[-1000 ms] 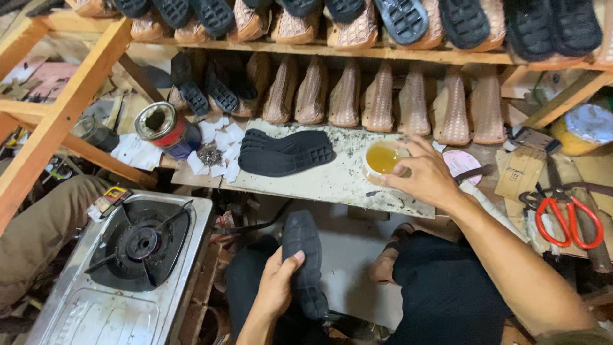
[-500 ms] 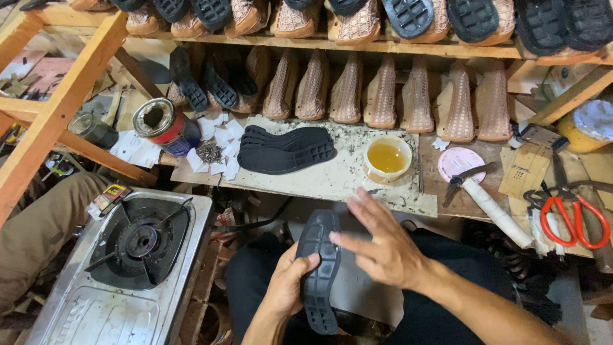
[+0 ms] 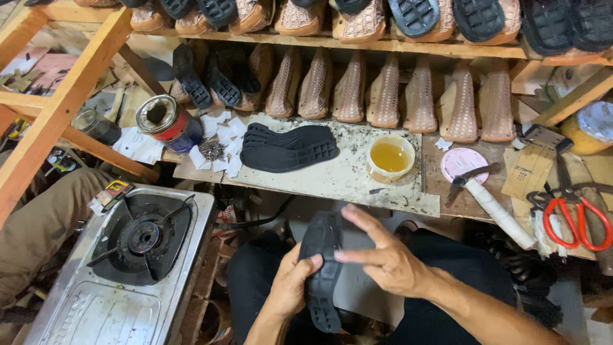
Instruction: The person repeatedly applies a yellow liquid to the bottom of black shoe soles using their fingers. They handle the soles one at a time, spreading the liquid across the surface and placing each treated sole on a nearby stack.
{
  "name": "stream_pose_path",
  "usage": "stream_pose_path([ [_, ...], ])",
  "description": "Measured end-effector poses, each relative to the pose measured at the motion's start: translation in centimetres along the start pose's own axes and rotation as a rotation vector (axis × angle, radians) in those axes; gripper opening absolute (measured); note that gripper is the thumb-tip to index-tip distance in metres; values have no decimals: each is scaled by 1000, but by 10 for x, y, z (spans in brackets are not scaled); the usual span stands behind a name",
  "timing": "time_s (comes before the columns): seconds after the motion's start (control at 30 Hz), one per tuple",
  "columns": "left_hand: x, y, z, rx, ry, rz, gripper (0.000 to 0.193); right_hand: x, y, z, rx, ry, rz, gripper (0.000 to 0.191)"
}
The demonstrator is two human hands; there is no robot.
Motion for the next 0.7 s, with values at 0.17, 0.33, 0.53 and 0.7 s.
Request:
stream_pose_path([
  [0.17, -1, -3, 9, -136, -13, 0, 32, -27, -12, 26, -86, 246, -107, 34],
  [0.33, 7, -3, 12, -150, -11, -7, 31, -73, -57, 73, -212, 564, -328, 41],
  [0.53, 19, 2, 14, -127, -6, -87, 44, -95, -74, 78, -13, 783, -429, 63],
  [0.7, 22, 4, 16, -140, -4, -131, 54, -90, -46, 69, -245, 622, -528, 40],
])
Point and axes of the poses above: each hand's wrist, its own y-axis away from the middle knuckle, its own z-axis out of the back of the hand, x = y × z, the point moved 3 cm from there along -y, towards the middle knuckle, and after that the axes turned 7 degrees about -x, right-handed, at the moved point
